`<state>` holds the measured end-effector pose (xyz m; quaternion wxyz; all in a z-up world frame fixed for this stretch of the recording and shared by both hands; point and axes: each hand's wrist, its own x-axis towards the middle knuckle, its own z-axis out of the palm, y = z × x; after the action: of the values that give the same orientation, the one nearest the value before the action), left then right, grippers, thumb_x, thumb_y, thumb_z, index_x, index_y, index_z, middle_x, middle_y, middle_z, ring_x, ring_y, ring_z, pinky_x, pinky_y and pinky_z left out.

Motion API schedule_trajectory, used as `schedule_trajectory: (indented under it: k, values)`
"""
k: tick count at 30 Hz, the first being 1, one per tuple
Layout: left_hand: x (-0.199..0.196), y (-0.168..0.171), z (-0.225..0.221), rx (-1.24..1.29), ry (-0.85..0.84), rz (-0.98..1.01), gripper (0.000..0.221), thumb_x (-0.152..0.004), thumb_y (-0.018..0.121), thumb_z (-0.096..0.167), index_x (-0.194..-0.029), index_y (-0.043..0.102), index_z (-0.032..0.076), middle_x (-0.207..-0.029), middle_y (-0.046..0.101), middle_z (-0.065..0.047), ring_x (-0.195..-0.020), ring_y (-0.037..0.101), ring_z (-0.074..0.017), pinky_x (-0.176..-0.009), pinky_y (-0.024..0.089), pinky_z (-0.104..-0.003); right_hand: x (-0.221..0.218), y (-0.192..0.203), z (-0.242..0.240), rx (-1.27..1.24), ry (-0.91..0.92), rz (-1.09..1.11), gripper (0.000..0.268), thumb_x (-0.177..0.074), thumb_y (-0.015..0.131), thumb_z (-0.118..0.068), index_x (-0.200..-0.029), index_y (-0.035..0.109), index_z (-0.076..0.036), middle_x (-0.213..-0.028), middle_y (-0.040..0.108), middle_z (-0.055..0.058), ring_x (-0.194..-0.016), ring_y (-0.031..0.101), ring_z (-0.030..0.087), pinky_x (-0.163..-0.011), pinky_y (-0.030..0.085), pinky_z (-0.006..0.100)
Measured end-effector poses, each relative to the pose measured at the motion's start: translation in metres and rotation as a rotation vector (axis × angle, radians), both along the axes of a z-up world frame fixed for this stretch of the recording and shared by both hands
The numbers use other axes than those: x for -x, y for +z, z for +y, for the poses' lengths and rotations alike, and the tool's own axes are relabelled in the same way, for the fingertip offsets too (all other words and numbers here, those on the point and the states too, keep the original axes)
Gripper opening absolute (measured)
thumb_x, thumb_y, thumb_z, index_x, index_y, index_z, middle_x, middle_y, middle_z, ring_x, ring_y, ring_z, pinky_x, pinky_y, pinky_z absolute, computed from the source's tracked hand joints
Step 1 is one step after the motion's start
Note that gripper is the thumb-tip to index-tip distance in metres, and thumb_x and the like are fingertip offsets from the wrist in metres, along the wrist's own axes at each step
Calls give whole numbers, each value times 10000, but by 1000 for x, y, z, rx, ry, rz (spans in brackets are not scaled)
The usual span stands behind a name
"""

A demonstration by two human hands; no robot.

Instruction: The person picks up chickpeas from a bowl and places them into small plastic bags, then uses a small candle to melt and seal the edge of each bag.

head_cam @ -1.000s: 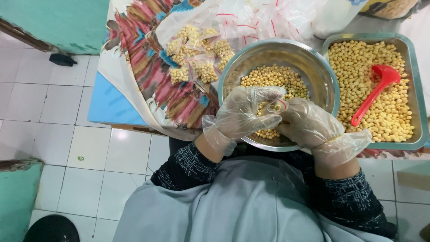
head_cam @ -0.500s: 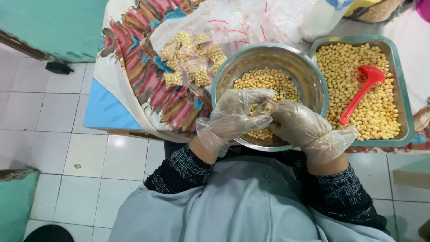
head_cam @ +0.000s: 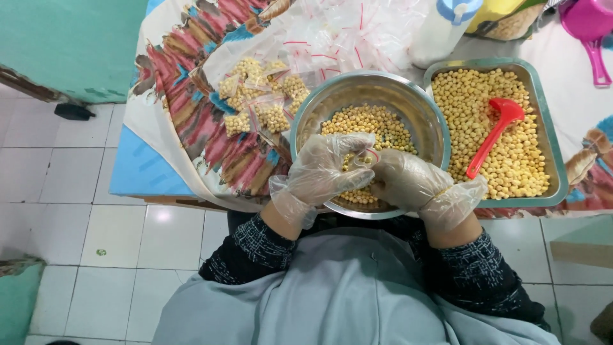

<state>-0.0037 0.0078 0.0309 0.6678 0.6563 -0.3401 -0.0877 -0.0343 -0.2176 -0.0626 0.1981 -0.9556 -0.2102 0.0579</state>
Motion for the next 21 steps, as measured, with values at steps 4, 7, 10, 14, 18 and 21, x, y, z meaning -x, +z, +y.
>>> schedule_trajectory:
  k: [4,7,10,14,18,21]
  values:
    - [4,4,-3,51,2,18,298,-804,862,245,-973,767,19,-822,724,-175,-836,658,-185,-746,595,-323,7,15,8,-26,-91,0,349,-735,745,-361,-1035,745,-182,-1050,717,84,-1096,677,297,-932,582,424]
    - [9,18,-2,48,-17,-28,249,-815,836,223,-953,766,28,-804,721,-167,-805,657,-187,-722,588,-315,11,27,0,-105,-145,-103,261,-730,757,-248,-979,748,-169,-986,706,77,-1017,691,314,-871,584,449]
    - [15,12,-2,30,12,-140,243,-831,827,207,-970,763,18,-899,748,-144,-847,714,-183,-761,615,-275,24,79,-2,-196,-47,-301,57,-845,718,-82,-829,667,-103,-825,635,76,-821,625,282,-745,540,418]
    - [9,-8,-7,-58,91,-294,277,-774,861,233,-638,735,27,-992,777,-173,-914,788,-213,-745,674,-256,40,148,3,-363,110,-467,138,-935,654,131,-850,649,23,-738,603,93,-664,580,237,-621,493,366]
    - [7,-18,-10,-198,118,-382,493,-842,763,438,-1162,745,64,-1039,803,-80,-971,790,-178,-908,620,-286,51,170,11,-451,111,-443,148,-944,671,150,-847,633,44,-775,611,108,-688,590,242,-647,497,377]
    - [8,-10,-11,-236,137,-410,395,-843,778,343,-1134,760,77,-980,810,-50,-879,784,-137,-826,626,-264,50,174,14,-491,209,-452,63,-932,677,116,-934,630,73,-835,661,136,-718,646,286,-669,552,410]
